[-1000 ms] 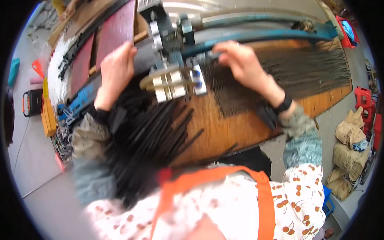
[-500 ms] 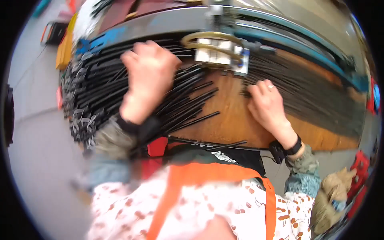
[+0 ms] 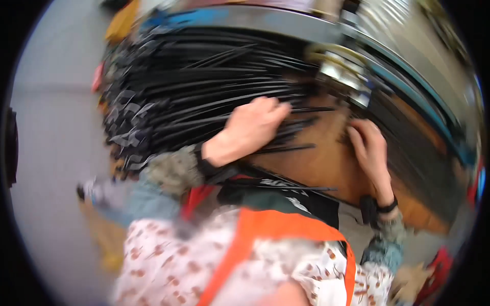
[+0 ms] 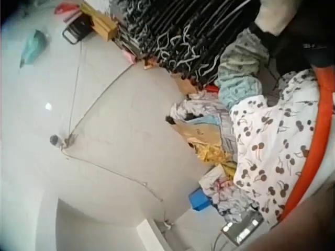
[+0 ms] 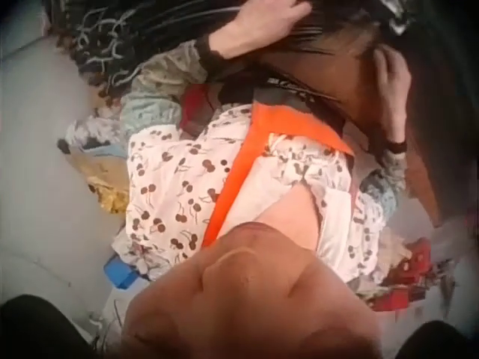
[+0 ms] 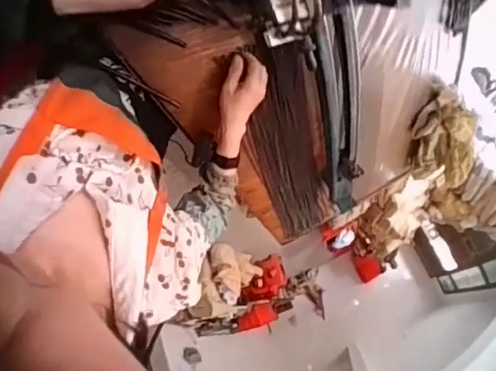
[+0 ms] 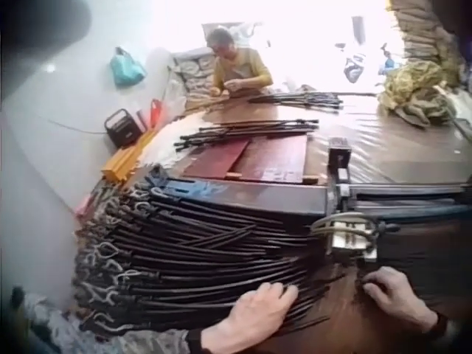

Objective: The person picks up a black rod, slides a metal spring onto it, and places the rod into a machine. They pull a lever to secure the spring, slide a small component onto the rod, and then place the assembled piece onto a pile.

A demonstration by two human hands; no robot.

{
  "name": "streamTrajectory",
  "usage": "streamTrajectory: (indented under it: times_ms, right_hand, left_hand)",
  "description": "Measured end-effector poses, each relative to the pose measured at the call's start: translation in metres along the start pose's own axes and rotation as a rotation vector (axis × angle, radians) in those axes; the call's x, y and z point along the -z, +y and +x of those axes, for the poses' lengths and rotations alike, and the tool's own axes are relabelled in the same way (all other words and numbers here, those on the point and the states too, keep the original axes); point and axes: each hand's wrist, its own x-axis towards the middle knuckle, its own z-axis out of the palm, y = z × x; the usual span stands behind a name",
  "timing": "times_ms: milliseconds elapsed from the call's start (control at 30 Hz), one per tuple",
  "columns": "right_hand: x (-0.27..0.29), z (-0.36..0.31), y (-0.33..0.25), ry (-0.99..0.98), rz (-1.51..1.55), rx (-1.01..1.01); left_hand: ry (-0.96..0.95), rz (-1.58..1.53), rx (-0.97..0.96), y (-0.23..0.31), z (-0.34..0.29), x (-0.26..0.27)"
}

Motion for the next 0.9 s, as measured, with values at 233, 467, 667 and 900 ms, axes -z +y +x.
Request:
streamTrajectory:
  times_ms: [233, 467, 667, 900]
  right_hand:
    - [0.002, -0.012, 0.018, 0.064, 0.297, -0.065]
    - [0.010, -0.042, 0.021, 0.370, 0.327, 0.098]
    - [0.025, -0.040, 0.029, 0.651, -0.130, 0.513]
    - [0.039, -0.060, 0.039, 0.279, -0.120, 0.587]
  left_hand:
    - [-0.074, 0.033, -0.199, 0.030, 0.013, 0.029]
    - [-0.153, -0.016, -0.316, 0.056, 0.046, 0.041]
    - [-0.370, -0.139, -0.298, 0.068, 0.081, 0.072]
    - [-1.160, -0.485, 0.069, 0.071, 0.152, 0.081]
